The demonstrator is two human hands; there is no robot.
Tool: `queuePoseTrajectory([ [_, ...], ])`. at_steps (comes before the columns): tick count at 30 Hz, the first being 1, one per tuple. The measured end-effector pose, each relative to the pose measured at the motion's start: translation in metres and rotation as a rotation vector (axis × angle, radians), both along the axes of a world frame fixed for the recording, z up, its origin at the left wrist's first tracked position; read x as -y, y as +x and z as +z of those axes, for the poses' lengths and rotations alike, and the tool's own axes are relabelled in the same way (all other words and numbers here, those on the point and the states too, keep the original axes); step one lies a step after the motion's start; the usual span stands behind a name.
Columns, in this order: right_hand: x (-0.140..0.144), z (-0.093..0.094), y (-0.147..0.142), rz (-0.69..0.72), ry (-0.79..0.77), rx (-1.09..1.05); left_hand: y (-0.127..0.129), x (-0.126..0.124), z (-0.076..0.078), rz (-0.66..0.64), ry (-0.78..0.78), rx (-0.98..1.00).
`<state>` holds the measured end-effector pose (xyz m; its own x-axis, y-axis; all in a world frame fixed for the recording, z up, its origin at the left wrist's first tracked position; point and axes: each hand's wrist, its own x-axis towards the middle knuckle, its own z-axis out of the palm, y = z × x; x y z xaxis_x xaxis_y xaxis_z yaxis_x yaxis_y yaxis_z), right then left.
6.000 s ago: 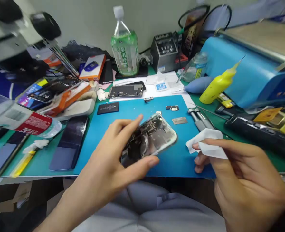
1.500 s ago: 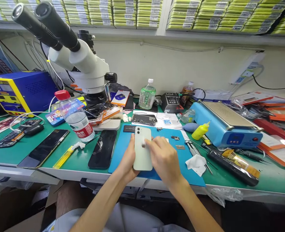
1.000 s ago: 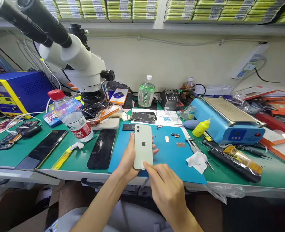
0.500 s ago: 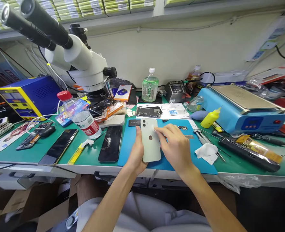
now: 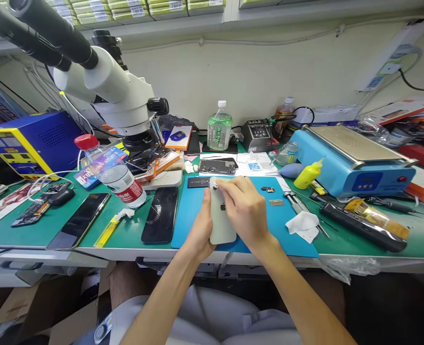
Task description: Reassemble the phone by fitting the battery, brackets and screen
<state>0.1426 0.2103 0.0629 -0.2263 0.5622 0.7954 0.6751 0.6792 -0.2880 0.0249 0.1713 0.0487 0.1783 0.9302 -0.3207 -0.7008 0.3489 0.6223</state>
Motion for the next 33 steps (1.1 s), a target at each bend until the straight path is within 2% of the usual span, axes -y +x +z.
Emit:
queuePoseTrajectory([
  [7, -0.002, 0.001, 0.006, -0.018, 0.033, -0.01, 0.0, 0.001, -0.003, -0.028, 0.042, -0.031],
  [12, 0.0, -0.002, 0.02, -0.008, 0.064, -0.015, 0.0, 0.0, -0.002, -0.08, 0.061, -0.064],
  [15, -0.002, 0.003, 0.022, -0.033, 0.076, -0.038, 0.0, 0.0, -0.002, -0.115, 0.079, -0.089],
  [21, -0.013, 0.02, 0.018, 0.076, 0.01, 0.042, -0.001, 0.003, -0.003, -0.119, 0.078, -0.117],
  [30, -0.017, 0.024, 0.027, 0.114, -0.087, 0.028, -0.001, 0.003, -0.004, -0.109, 0.079, -0.057],
  [33, -0.023, 0.023, 0.043, 0.095, -0.151, -0.058, -0.002, 0.001, -0.001, -0.076, 0.07, 0.028],
])
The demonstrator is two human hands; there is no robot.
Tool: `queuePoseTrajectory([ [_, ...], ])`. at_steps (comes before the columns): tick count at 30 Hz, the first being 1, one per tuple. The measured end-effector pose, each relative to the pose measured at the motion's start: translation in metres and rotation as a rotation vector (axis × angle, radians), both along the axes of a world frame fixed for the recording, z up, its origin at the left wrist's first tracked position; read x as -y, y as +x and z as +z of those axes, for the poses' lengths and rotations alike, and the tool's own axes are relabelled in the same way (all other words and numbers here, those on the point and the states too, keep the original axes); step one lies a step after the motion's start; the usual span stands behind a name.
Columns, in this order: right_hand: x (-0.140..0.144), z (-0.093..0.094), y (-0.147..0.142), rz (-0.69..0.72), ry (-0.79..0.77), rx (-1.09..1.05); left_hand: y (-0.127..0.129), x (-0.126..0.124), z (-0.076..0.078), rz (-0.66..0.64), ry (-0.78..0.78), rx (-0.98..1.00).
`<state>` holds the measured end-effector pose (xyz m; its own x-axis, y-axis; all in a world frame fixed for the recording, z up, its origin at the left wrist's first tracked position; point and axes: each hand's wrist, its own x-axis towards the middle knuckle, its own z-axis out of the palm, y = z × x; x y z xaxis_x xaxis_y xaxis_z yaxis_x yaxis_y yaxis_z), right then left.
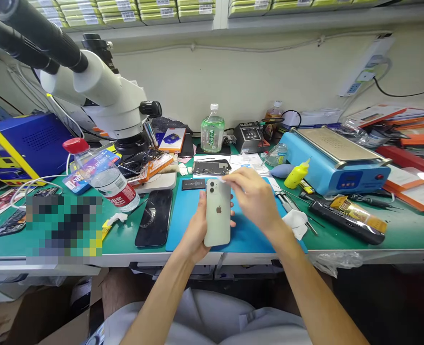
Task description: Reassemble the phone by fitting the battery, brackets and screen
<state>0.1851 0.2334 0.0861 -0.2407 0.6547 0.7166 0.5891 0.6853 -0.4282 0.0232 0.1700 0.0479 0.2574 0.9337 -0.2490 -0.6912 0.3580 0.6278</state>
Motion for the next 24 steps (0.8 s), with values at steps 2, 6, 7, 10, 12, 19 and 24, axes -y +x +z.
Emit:
queuePoseTrajectory([
  [2, 0.001, -0.005, 0.018, -0.086, -0.035, -0.118, -0.001, -0.002, 0.004, 0.046, -0.009, 0.082],
  [6, 0.03, -0.027, 0.041, -0.243, -0.107, -0.343, -0.006, -0.003, 0.019, 0.163, -0.029, 0.236],
  [7, 0.041, -0.033, 0.04, -0.243, -0.136, -0.365, -0.008, -0.002, 0.023, 0.193, -0.038, 0.279],
  [10, 0.075, -0.042, 0.026, -0.247, -0.175, -0.426, -0.009, 0.0, 0.035, 0.273, -0.076, 0.431],
  [12, 0.092, -0.04, 0.014, -0.274, -0.141, -0.466, -0.008, 0.001, 0.039, 0.283, -0.112, 0.509],
  [19, 0.105, -0.016, -0.005, -0.319, 0.298, -0.175, 0.002, 0.002, 0.027, 0.236, -0.22, 0.603],
  [24, 0.103, -0.011, -0.009, -0.295, 0.312, -0.11, 0.01, 0.01, 0.027, 0.243, -0.253, 0.632],
])
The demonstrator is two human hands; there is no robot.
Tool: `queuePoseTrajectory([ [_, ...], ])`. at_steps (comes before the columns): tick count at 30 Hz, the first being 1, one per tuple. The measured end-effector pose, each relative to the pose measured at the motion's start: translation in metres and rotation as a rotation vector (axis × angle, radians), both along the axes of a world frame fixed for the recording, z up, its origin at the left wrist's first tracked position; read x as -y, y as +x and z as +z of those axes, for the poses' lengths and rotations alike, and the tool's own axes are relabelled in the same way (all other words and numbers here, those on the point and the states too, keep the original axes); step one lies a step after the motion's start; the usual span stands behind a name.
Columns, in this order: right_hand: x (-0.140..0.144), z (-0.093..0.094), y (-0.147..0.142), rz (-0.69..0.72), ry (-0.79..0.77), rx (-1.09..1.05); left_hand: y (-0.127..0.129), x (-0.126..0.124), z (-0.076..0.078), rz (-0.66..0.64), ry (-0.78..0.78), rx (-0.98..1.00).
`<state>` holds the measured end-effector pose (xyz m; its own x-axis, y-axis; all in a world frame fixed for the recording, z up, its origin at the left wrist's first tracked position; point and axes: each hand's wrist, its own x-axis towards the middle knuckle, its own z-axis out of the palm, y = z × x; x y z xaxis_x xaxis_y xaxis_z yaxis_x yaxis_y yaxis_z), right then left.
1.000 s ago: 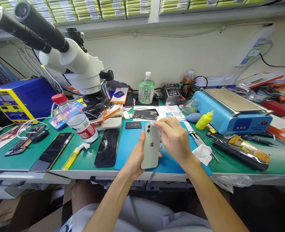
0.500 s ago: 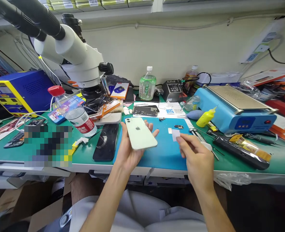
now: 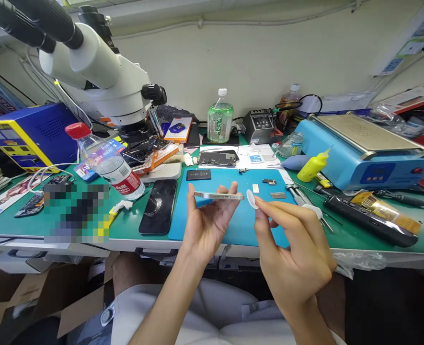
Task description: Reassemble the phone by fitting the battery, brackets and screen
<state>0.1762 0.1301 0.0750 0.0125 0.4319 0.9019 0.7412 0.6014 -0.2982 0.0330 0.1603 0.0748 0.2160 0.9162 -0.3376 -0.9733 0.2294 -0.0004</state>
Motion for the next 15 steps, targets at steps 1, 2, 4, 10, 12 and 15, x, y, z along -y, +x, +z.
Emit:
queuePoseTrajectory([
  [1, 0.0, 0.0, 0.0, -0.007, 0.007, 0.01, 0.001, 0.002, 0.0, 0.008, -0.005, 0.0],
  [2, -0.001, 0.0, -0.001, -0.012, 0.017, 0.028, 0.002, 0.003, 0.001, 0.016, -0.008, -0.001],
  [4, -0.001, 0.0, -0.002, -0.008, 0.029, 0.082, 0.004, 0.006, 0.001, 0.028, -0.012, -0.002],
  [10, -0.003, 0.002, -0.008, 0.0, 0.053, 0.199, 0.009, 0.009, 0.003, 0.049, -0.025, -0.025],
  [12, -0.004, 0.003, -0.007, 0.015, 0.051, 0.216, 0.011, 0.009, 0.004, 0.062, -0.023, -0.035],
  [15, -0.005, 0.004, -0.004, 0.008, 0.049, 0.211, 0.013, 0.009, 0.007, 0.081, -0.023, -0.04],
])
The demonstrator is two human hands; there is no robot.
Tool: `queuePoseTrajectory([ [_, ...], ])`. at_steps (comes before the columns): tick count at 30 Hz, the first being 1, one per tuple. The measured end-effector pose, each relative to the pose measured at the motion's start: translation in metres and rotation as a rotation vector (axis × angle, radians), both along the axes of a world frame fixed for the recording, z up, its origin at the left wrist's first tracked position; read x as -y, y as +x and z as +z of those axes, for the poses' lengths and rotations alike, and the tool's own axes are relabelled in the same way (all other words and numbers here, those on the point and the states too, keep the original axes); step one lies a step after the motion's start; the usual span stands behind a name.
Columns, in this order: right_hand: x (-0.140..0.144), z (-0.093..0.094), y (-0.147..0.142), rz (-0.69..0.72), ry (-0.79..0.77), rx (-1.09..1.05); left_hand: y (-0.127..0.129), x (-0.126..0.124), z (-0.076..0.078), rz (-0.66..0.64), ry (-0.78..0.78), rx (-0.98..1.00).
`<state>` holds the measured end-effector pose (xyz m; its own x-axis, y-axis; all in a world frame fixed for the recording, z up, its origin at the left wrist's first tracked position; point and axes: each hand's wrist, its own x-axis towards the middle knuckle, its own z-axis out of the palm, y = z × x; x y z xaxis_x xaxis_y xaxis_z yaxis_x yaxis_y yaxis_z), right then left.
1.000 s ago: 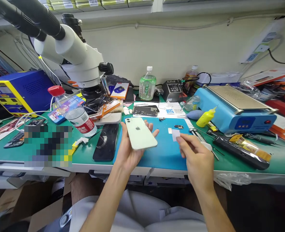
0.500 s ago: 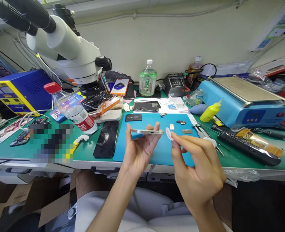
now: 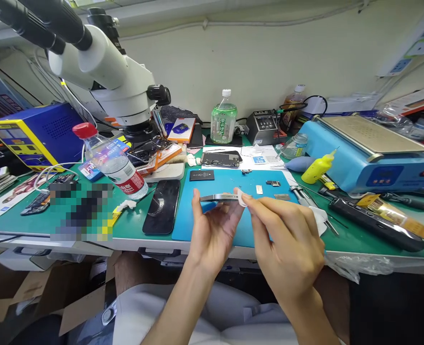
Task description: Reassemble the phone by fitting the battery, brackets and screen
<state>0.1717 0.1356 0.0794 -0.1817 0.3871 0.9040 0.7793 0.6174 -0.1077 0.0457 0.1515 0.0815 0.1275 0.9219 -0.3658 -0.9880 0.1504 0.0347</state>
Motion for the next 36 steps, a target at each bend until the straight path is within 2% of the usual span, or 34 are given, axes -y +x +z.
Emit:
queuePoseTrajectory([
  [3, -0.001, 0.003, -0.003, -0.026, 0.0, 0.01, 0.001, 0.001, 0.001, -0.001, -0.01, -0.011],
  [7, 0.004, 0.004, -0.013, 0.026, -0.007, 0.047, 0.003, 0.003, 0.002, -0.049, -0.018, -0.034],
  [12, 0.034, -0.009, -0.001, 0.06, -0.002, -0.001, 0.008, 0.003, 0.004, -0.013, -0.027, -0.052],
  [14, 0.045, -0.013, 0.007, 0.097, -0.018, -0.058, 0.008, 0.003, 0.005, 0.007, -0.029, -0.039],
  [16, 0.048, -0.014, 0.014, 0.099, -0.088, -0.248, 0.007, 0.004, 0.006, 0.025, -0.037, -0.018],
  [19, 0.034, -0.008, 0.018, 0.167, -0.295, -0.55, 0.004, 0.008, 0.006, 0.018, -0.05, 0.025],
  [23, 0.005, -0.001, 0.011, 0.466, -0.549, -0.62, 0.003, 0.014, 0.007, -0.051, -0.016, 0.055],
  [26, -0.01, -0.003, 0.001, 0.599, -0.62, -0.76, 0.006, 0.015, 0.006, -0.067, 0.027, 0.06],
  [29, -0.021, -0.005, -0.006, 0.586, -0.603, -0.83, 0.009, 0.013, 0.003, -0.102, 0.063, 0.058],
  [36, -0.045, -0.001, -0.012, 0.52, -0.606, -0.82, 0.014, 0.007, -0.006, -0.174, 0.097, 0.023],
])
